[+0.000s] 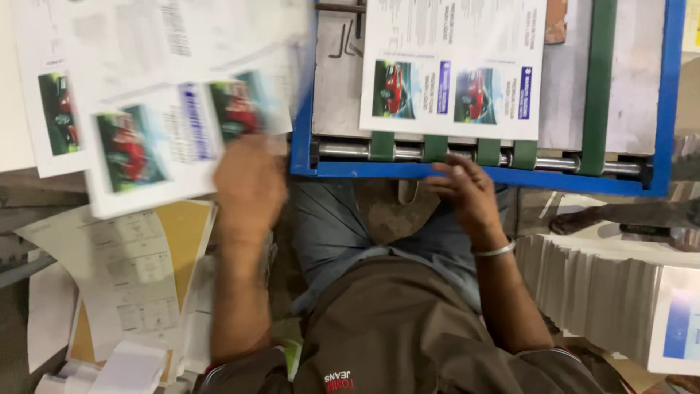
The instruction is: The person sits on the floor and repeatedly picks up printed sheets, places them into a blue laminating machine, and removes the laminated sheets. The person stacks the finished laminated sheets on a nearby pile.
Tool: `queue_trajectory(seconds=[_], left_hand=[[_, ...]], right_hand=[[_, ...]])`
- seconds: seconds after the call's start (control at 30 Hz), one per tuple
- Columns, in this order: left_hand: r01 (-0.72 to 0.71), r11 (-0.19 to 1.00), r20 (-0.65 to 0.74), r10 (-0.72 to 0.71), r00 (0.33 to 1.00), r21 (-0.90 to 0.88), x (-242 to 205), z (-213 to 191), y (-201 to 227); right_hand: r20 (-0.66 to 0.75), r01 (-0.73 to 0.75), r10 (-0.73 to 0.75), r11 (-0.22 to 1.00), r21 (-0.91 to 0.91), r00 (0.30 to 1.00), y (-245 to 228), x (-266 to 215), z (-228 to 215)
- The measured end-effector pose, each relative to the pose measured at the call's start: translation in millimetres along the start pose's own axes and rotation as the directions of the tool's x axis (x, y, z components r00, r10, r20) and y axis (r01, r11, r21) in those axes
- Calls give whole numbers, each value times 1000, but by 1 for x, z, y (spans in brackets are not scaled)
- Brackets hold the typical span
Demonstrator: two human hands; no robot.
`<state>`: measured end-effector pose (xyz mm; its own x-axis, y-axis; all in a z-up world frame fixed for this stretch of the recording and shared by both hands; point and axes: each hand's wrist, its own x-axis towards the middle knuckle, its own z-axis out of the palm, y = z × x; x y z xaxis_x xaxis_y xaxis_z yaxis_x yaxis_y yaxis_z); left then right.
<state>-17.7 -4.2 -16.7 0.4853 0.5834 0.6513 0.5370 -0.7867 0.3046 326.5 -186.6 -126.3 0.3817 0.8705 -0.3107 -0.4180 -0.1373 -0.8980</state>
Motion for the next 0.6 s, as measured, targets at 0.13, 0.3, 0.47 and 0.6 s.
queue_trajectory(seconds=[0.13,0.3,0.47,0.6], left_hand=[[-102,974,225,148,963,-202,3,55,82],[-2,834,308,207,928,-552,16,50,132],[47,7,46,378,925,-999,22,-27,159],[-2,-202,-81,384,920,-979,37,-45,178]], right_hand=[[368,33,-66,995,96,927,-3,-7,58],[-22,97,-95,989,113,995,4,13,55],[-320,211,-159,968,134,934,3,32,-17],[-368,403,-357,914,52,858,0,32,-56]])
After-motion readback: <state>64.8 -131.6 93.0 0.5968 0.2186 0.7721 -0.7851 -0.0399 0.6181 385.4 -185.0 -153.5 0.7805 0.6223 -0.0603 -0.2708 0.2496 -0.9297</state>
